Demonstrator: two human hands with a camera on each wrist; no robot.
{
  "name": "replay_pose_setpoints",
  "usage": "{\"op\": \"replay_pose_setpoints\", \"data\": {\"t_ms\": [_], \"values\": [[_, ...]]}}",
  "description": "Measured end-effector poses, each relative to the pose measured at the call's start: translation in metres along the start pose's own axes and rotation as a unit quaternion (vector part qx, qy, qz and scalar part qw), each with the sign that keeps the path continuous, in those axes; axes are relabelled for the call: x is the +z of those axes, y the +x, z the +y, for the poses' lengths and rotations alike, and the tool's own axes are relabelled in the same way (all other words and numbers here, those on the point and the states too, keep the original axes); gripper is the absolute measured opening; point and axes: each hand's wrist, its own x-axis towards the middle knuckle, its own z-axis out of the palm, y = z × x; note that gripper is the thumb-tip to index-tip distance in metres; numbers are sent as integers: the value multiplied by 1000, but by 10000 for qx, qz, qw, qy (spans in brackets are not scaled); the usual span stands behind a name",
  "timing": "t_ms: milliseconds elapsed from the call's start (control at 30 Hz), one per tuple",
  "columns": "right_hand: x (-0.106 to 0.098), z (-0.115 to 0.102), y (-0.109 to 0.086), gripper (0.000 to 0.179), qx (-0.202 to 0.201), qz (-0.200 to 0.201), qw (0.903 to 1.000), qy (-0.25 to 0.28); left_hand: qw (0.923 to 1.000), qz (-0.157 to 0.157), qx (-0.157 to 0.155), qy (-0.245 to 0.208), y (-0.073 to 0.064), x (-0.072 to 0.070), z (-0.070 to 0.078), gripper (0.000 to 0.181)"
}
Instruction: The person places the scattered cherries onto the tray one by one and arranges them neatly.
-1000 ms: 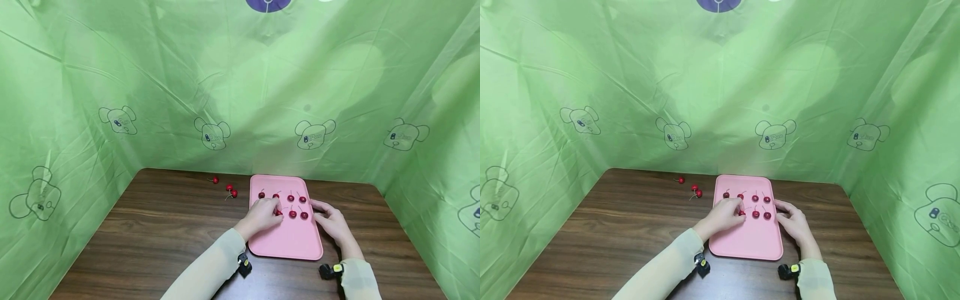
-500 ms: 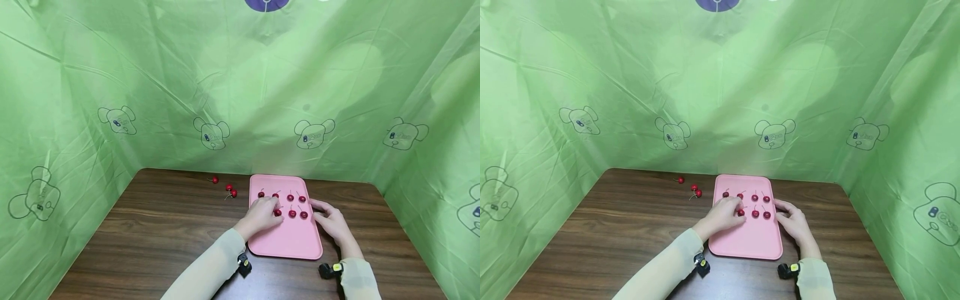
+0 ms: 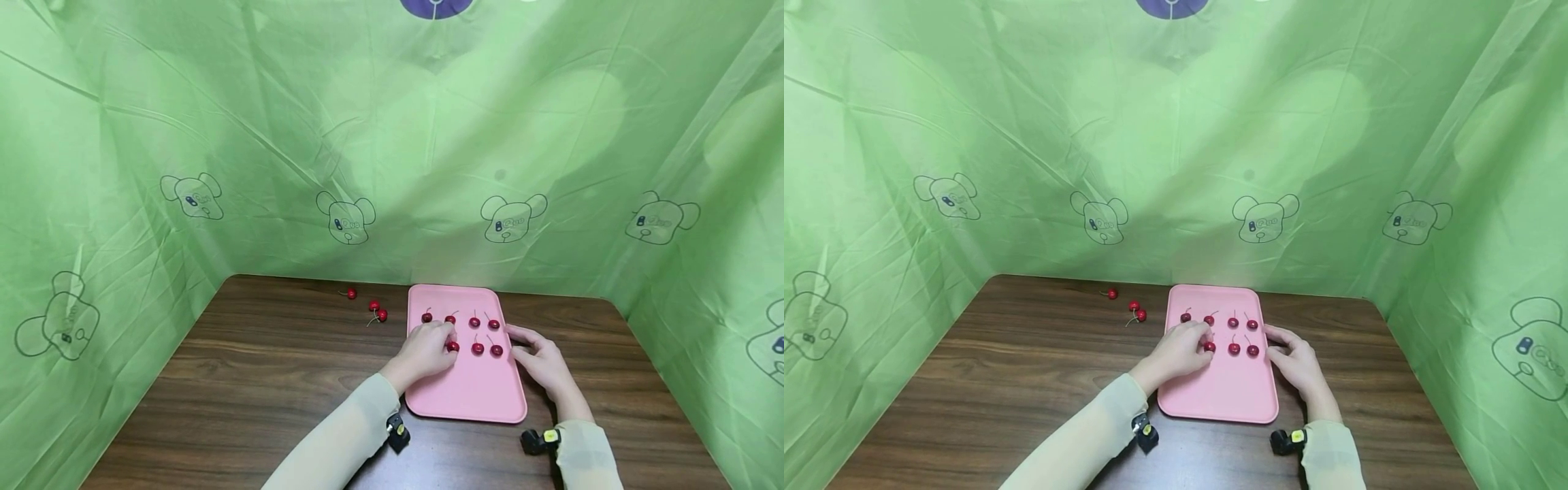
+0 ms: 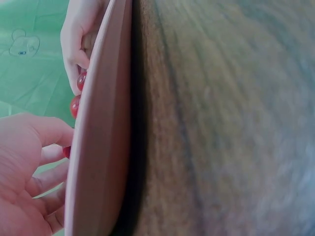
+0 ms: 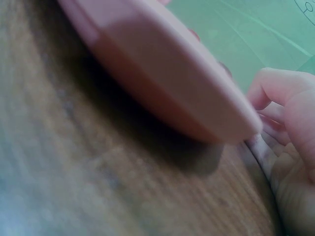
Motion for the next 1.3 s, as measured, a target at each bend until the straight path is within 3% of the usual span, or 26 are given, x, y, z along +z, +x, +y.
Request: {"op": "replay_pose_setpoints", "data": {"t_ms": [333,700,967,1300], "values": [[0,-3,-2,49,-25,41,9999,-100,9998,74,-131,-153,-1,-9,-3,23],[0,-1,-3,48,28,59,9994,-346,9930,457,-444,-997,-13,-25,-8,26],[1,-3,-4,49,62,65,9995,-294,9888,894,-417,-1120,-17,-42,-36,24],[1,-3,-2,48,-5,65,9997,-227,9859,1434,-629,-583,-24,-49,-78,18]]}}
